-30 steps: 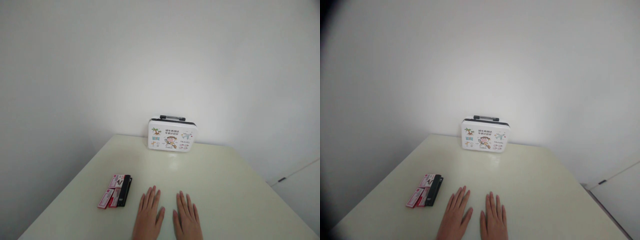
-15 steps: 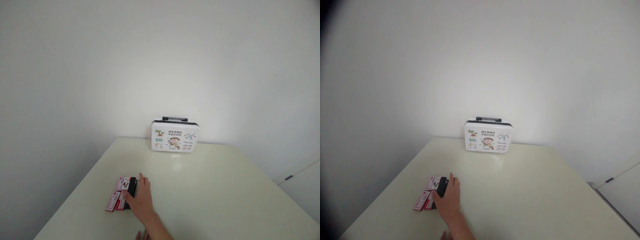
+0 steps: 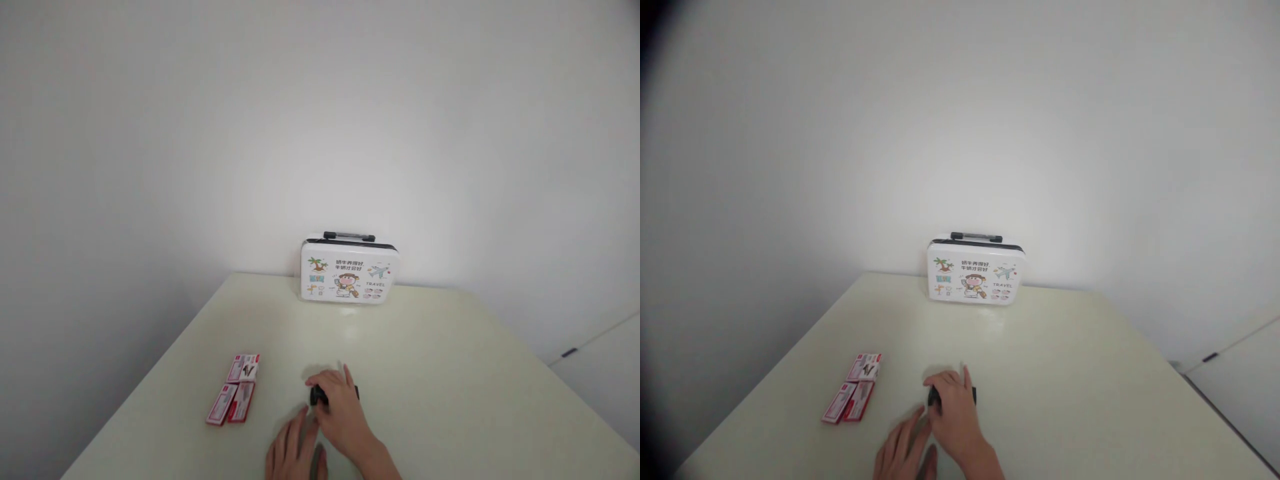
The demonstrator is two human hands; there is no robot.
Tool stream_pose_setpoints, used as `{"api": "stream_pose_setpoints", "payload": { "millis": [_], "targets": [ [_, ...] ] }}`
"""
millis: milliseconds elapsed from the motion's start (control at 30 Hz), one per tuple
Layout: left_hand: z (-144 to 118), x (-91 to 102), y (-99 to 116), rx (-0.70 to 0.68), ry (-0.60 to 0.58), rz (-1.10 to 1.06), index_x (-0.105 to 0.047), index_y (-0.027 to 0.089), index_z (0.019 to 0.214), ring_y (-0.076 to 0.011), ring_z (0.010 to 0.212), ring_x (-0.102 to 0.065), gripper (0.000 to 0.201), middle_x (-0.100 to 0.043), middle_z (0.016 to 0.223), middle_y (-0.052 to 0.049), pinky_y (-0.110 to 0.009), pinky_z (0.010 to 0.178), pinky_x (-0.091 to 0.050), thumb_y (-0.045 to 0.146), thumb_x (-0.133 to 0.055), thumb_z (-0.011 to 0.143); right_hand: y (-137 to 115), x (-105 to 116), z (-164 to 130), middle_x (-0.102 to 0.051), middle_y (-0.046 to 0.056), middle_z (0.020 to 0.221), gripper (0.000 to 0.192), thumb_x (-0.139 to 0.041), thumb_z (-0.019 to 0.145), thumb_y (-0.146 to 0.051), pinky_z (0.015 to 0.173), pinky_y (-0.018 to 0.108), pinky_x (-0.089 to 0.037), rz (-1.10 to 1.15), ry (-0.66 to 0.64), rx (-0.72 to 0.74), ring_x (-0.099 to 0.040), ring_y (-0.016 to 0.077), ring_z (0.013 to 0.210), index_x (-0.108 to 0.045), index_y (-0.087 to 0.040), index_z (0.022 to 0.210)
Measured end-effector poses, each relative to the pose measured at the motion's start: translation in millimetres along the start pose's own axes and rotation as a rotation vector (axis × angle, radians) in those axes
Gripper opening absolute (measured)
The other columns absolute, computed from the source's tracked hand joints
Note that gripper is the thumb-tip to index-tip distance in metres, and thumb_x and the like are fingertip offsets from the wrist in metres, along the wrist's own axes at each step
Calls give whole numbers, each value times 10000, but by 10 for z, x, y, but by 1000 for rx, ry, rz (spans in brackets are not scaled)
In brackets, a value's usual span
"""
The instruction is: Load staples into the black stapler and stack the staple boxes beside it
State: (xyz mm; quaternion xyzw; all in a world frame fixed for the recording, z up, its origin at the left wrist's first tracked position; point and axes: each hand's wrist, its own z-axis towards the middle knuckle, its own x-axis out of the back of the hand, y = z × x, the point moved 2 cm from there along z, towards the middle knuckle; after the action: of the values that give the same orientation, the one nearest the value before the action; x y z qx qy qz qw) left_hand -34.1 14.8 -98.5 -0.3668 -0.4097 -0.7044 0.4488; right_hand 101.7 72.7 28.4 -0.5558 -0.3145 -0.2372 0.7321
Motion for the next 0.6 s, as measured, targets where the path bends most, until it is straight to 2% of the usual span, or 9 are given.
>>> {"api": "stream_pose_setpoints", "payload": {
  "millis": [67, 133, 200, 300, 367, 467, 533, 600],
  "targets": [
    [72, -55, 112, -67, -7, -14, -635, 358, 1345, -373, 1330, -532, 518, -598, 1457, -38, -646, 1110, -377, 287, -585, 834, 34, 70, -103, -726, -20, 1156, 454, -581, 761, -139, 1239, 598, -14, 2, 29, -4, -602, 236, 1197, -676, -330, 1162],
    [118, -84, 195, -119, -29, -29, -623, 377, 1353, -397, 1369, -486, 559, -596, 1458, -21, -733, 1177, -191, 285, -607, 802, 61, 53, -137, -734, -13, 1152, 439, -612, 799, -197, 1244, 603, -4, 14, 69, -13, -630, 231, 1151, -672, -340, 1210],
    [162, -62, 226, -134, -34, -28, -607, 400, 1365, -404, 1370, -478, 600, -592, 1460, 7, -762, 1190, -69, 272, -618, 780, 96, -7, -115, -749, -16, 1108, 436, -609, 819, -201, 1251, 593, -7, 41, 143, -22, -661, 215, 1078, -685, -349, 1223],
    [259, 64, 199, -125, -17, -9, -556, 406, 1419, -390, 1378, -469, 605, -539, 1510, 23, -746, 1201, -26, 295, -596, 826, 198, -49, -23, -769, -14, 1028, 332, -653, 826, -252, 1259, 576, 1, 256, 309, -52, -687, 210, 1015, -740, -330, 1137],
    [345, 173, 153, -114, -8, 0, -508, 402, 1461, -375, 1388, -461, 584, -480, 1557, 20, -740, 1200, -30, 323, -558, 884, 320, -7, 41, -777, 18, 1043, 310, -654, 859, -336, 1249, 582, -127, 471, 399, -105, -692, 229, 1035, -735, -291, 1154],
    [469, 294, 62, -111, -23, 2, -445, 405, 1503, -353, 1391, -465, 568, -429, 1592, 9, -734, 1198, -35, 315, -502, 945, 590, 113, 52, -750, 97, 1193, 443, -580, 920, -445, 1145, 544, -385, 839, 542, -247, -658, 270, 1167, -656, -227, 1298],
    [526, 330, -9, -130, -43, 2, -420, 409, 1514, -334, 1404, -455, 590, -425, 1596, 10, -726, 1201, -11, 248, -472, 949, 796, 163, -28, -694, 121, 1319, 515, -566, 918, -485, 1122, 519, -430, 1101, 631, -335, -601, 284, 1280, -611, -217, 1354],
    [558, 350, -90, -160, -49, 1, -416, 381, 1519, -307, 1434, -422, 634, -426, 1598, 3, -706, 1212, 5, 164, -442, 924, 988, 165, -167, -651, 120, 1389, 561, -577, 896, -525, 1132, 516, -434, 1271, 646, -401, -556, 286, 1345, -590, -232, 1374]
  ]
}}
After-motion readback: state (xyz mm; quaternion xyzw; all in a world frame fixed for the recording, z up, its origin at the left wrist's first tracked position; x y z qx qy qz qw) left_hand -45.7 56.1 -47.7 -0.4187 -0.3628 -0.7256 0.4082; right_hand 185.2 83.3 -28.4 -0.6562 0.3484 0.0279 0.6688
